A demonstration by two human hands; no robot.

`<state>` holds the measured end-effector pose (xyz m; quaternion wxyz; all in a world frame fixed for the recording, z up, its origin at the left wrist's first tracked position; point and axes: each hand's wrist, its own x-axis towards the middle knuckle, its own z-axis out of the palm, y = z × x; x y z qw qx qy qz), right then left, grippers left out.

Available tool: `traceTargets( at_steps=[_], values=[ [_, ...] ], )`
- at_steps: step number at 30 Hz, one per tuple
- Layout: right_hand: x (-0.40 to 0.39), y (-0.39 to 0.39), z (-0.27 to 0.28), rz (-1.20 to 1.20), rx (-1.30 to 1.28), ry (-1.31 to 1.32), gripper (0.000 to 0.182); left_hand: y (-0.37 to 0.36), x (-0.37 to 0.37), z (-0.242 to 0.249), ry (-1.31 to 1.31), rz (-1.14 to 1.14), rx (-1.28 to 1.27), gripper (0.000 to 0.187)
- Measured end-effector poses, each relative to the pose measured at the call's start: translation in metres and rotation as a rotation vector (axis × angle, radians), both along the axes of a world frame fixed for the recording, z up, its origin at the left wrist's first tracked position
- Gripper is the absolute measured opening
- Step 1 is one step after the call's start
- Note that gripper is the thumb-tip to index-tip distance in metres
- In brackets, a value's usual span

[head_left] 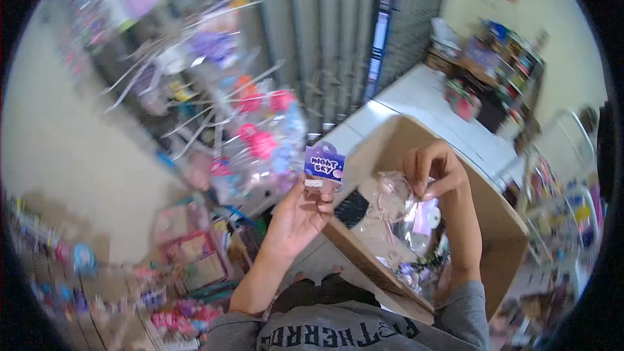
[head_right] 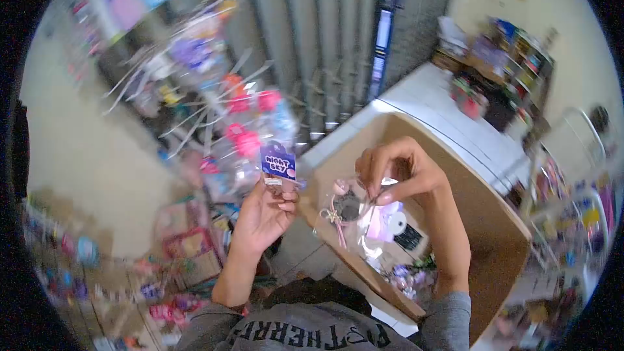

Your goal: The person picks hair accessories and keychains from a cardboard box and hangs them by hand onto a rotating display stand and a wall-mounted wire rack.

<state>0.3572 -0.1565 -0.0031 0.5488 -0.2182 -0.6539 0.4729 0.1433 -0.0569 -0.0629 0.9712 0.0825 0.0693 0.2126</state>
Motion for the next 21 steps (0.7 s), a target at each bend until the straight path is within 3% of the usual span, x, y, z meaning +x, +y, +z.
traceTargets(
  at_steps=[1,3,4,9,13,16,17,19,21],
  values=[
    [-0.017,0.018,0.001,0.078,0.006,-0.001,0.011,0.002,-0.018,0.003,-0.034,0.107,-0.063,0.025],
    [-0.052,0.053,0.002,0.239,-0.008,0.250,0.013,0.007,-0.054,0.010,-0.042,0.235,-0.097,0.024],
    [-0.064,0.070,0.001,0.301,0.012,0.204,0.021,0.007,-0.073,0.011,-0.093,0.289,-0.126,0.025],
    [-0.139,0.136,0.009,0.715,-0.078,0.234,0.019,-0.006,-0.158,0.013,-0.241,0.617,-0.173,0.026],
    [-0.202,0.165,0.008,0.701,-0.060,0.185,0.022,-0.026,-0.206,0.010,-0.260,0.929,-0.187,0.024],
    [-0.240,0.176,0.014,0.496,0.097,-0.049,0.019,-0.040,-0.231,0.002,-0.227,1.116,-0.226,0.020],
    [-0.249,0.174,0.016,0.499,0.105,-0.055,0.019,-0.043,-0.236,0.000,-0.237,1.117,-0.220,0.020],
    [-0.263,0.166,0.019,0.333,-0.135,-0.048,0.011,-0.046,-0.245,-0.005,-0.321,1.163,-0.226,0.020],
    [-0.268,0.165,0.021,0.260,-0.100,-0.071,0.008,-0.043,-0.248,-0.012,-0.332,1.151,-0.224,0.021]
  ],
)
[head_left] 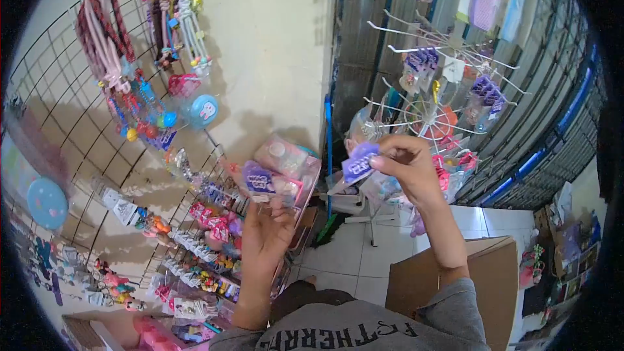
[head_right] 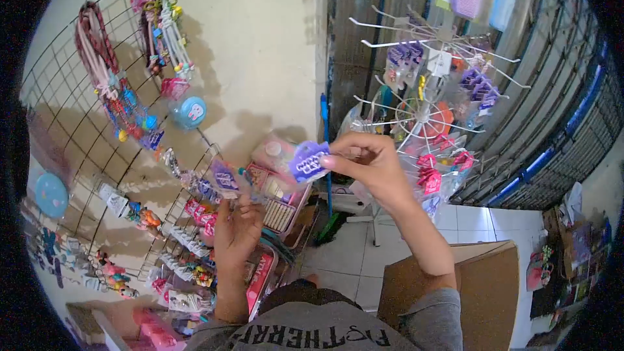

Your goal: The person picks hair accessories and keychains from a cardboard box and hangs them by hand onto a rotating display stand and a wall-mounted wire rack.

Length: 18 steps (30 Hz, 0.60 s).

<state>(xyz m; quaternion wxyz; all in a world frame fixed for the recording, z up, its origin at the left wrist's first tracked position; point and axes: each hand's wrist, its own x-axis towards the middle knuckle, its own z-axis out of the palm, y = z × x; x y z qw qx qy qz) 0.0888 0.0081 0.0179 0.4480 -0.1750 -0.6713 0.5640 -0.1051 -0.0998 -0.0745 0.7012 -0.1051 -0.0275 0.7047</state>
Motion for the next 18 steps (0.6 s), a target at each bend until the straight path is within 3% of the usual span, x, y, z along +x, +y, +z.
traceTargets(
  at_steps=[4,7,12,14,18],
  values=[
    [0.012,-0.002,0.002,-0.194,-0.003,-0.037,0.010,0.018,0.012,0.006,0.096,-0.007,-0.019,0.021],
    [0.042,-0.008,0.004,-0.349,0.005,-0.095,0.011,0.041,0.028,0.012,0.474,-0.176,0.045,0.022],
    [0.097,-0.029,0.006,-0.569,0.001,-0.039,0.008,0.080,0.057,0.017,0.474,-0.423,0.210,0.019],
    [0.111,-0.038,0.008,-0.702,-0.022,0.027,0.010,0.087,0.077,0.035,0.639,-0.333,0.065,0.025],
    [0.131,-0.036,0.014,-0.874,0.055,-0.014,0.008,0.115,0.102,0.030,0.546,-0.470,0.068,0.026]
  ],
)
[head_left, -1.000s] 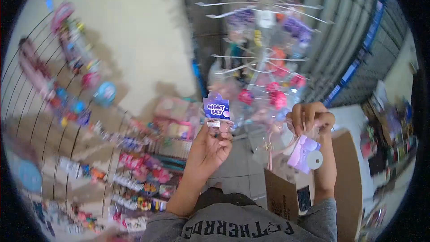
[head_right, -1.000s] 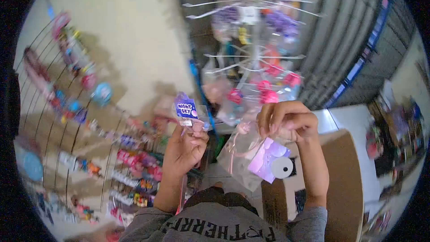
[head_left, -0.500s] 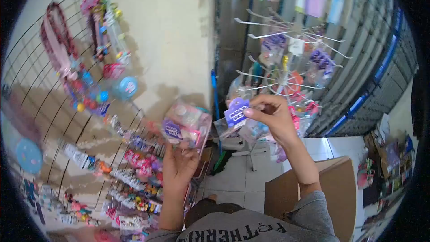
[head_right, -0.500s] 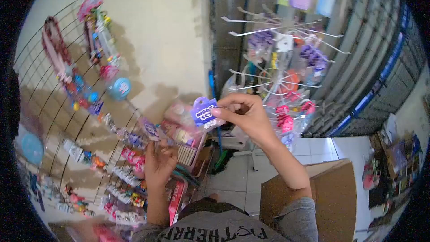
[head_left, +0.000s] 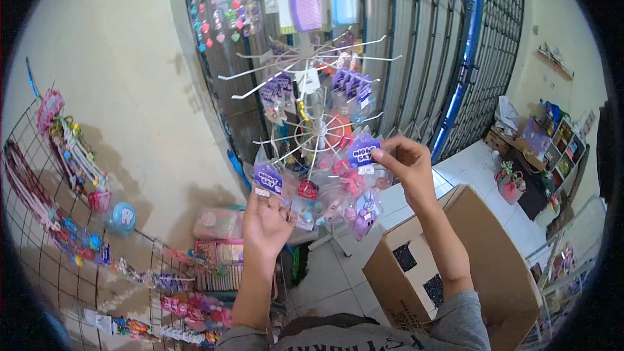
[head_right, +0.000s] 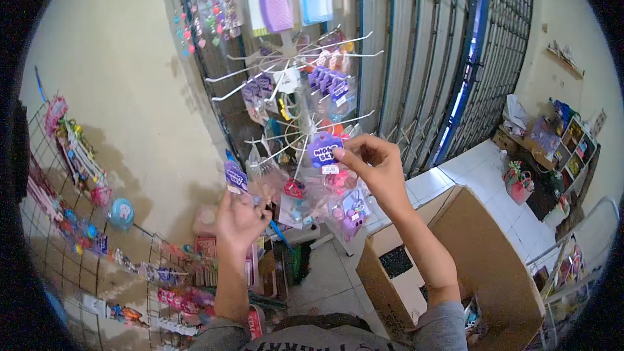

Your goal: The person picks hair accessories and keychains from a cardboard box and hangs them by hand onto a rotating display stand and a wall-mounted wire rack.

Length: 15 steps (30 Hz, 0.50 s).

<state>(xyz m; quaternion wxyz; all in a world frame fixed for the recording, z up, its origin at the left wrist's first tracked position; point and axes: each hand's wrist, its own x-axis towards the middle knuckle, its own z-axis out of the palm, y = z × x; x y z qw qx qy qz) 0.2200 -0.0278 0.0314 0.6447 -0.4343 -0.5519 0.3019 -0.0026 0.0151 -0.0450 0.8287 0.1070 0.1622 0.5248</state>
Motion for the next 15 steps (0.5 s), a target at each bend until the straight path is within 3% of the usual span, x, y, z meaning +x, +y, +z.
traceTargets(
  at_steps=[4,8,11,13,15],
  values=[
    [0.017,0.007,0.012,-0.082,0.071,0.028,0.011,0.002,0.017,0.011,-0.137,-0.092,0.095,0.026],
    [0.035,0.031,0.025,-0.165,0.138,0.005,0.017,-0.002,0.023,0.018,-0.081,-0.087,0.067,0.027],
    [0.044,0.049,0.033,-0.135,0.116,0.017,0.019,-0.002,0.019,0.008,0.018,-0.078,0.036,0.022],
    [0.046,0.063,0.030,-0.105,0.081,0.054,0.020,0.000,0.016,0.000,-0.114,-0.138,0.123,0.029],
    [0.048,0.072,0.025,-0.088,0.058,0.078,0.020,0.001,0.015,0.000,-0.039,-0.088,0.082,0.030]
  ],
)
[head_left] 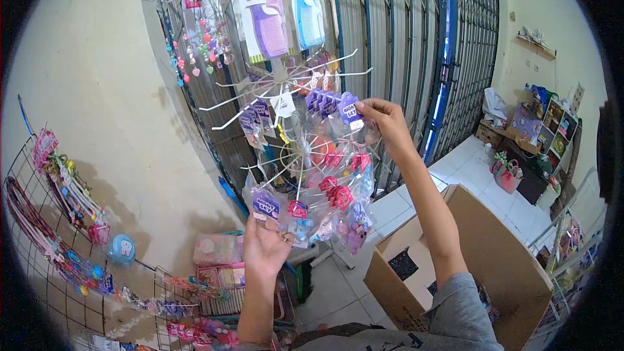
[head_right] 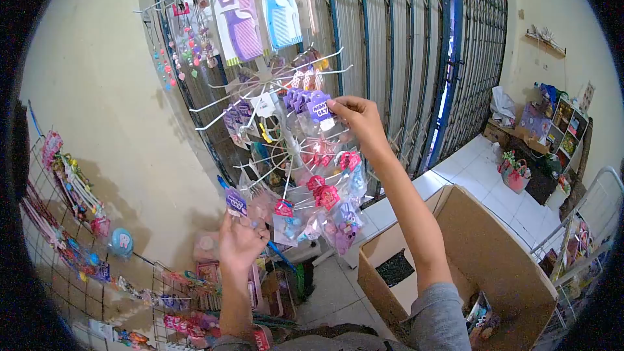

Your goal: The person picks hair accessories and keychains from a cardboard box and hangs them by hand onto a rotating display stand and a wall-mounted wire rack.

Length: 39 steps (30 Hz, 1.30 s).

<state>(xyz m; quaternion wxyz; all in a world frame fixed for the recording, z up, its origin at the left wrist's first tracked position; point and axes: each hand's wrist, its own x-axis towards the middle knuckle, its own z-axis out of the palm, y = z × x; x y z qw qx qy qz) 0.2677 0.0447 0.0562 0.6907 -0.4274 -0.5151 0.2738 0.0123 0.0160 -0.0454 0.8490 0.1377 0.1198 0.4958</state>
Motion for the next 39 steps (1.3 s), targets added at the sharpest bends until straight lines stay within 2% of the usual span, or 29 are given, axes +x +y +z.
traceTargets(
  at_steps=[5,9,11,12,13,14,15,16,18,19,21,23,24,25,26,27,28,30,31,33,39],
  values=[
    [0.005,0.011,-0.011,0.127,-0.019,0.140,0.018,-0.006,0.001,0.005,0.100,0.065,-0.023,0.032],
    [0.006,0.021,-0.017,0.151,-0.067,0.134,0.019,-0.008,0.013,0.013,0.102,0.085,-0.022,0.029],
    [-0.002,0.017,-0.018,-0.300,0.144,-0.189,0.024,-0.004,0.024,0.010,0.080,0.081,-0.013,0.027],
    [-0.003,0.014,-0.023,-0.613,0.330,-0.331,0.030,-0.001,0.031,0.007,0.020,-0.001,0.086,0.025],
    [-0.009,0.003,-0.024,-0.610,0.335,-0.333,0.030,0.002,0.041,0.008,-0.043,-0.082,0.190,0.025],
    [-0.019,-0.016,-0.024,-0.387,0.387,-0.217,0.031,-0.012,0.057,0.039,0.141,0.011,0.147,0.028],
    [-0.026,-0.029,-0.023,-0.161,0.430,-0.104,0.033,-0.008,0.069,0.042,0.132,0.016,0.151,0.028],
    [-0.030,-0.035,-0.024,-0.157,0.431,-0.110,0.033,-0.003,0.080,0.041,0.149,0.012,0.180,0.028],
    [-0.036,-0.042,-0.027,-0.056,0.367,-0.327,0.031,-0.002,0.098,0.046,0.171,0.004,0.200,0.029],
    [-0.033,-0.042,-0.028,-0.060,0.363,-0.329,0.031,-0.003,0.108,0.052,0.192,0.010,0.235,0.030],
    [-0.025,-0.037,-0.025,0.019,0.025,-0.028,0.027,-0.001,0.117,0.057,0.211,0.007,0.271,0.031],
    [-0.015,-0.032,-0.015,0.050,0.043,-0.036,0.026,0.010,0.121,0.055,0.223,0.157,0.345,0.030],
    [-0.009,-0.027,-0.008,0.088,0.064,-0.040,0.026,0.019,0.121,0.051,0.288,0.400,0.443,0.031],
    [-0.004,-0.022,-0.002,0.126,0.087,-0.042,0.025,0.028,0.119,0.053,0.288,0.394,0.450,0.031],
    [0.006,-0.011,-0.003,0.162,0.041,-0.176,0.027,0.038,0.116,0.057,0.511,0.630,0.701,0.032],
    [0.009,-0.009,0.001,0.157,0.047,-0.172,0.027,0.048,0.115,0.061,0.733,0.869,0.950,0.034],
    [0.011,-0.007,0.005,0.232,0.013,-0.215,0.027,0.057,0.114,0.065,0.730,0.868,0.957,0.034],
    [0.015,0.003,0.009,0.302,-0.033,-0.244,0.026,0.074,0.115,0.074,1.061,1.146,1.421,0.038],
    [0.018,0.008,0.010,0.301,-0.027,-0.245,0.026,0.080,0.117,0.075,1.058,1.151,1.426,0.038],
    [0.021,0.013,0.014,0.317,-0.163,-0.387,0.023,0.091,0.120,0.077,1.165,1.114,1.593,0.049],
    [0.025,0.027,0.011,0.421,-0.181,-0.204,0.020,0.113,0.131,0.077,1.151,1.104,1.607,0.051]
  ],
)
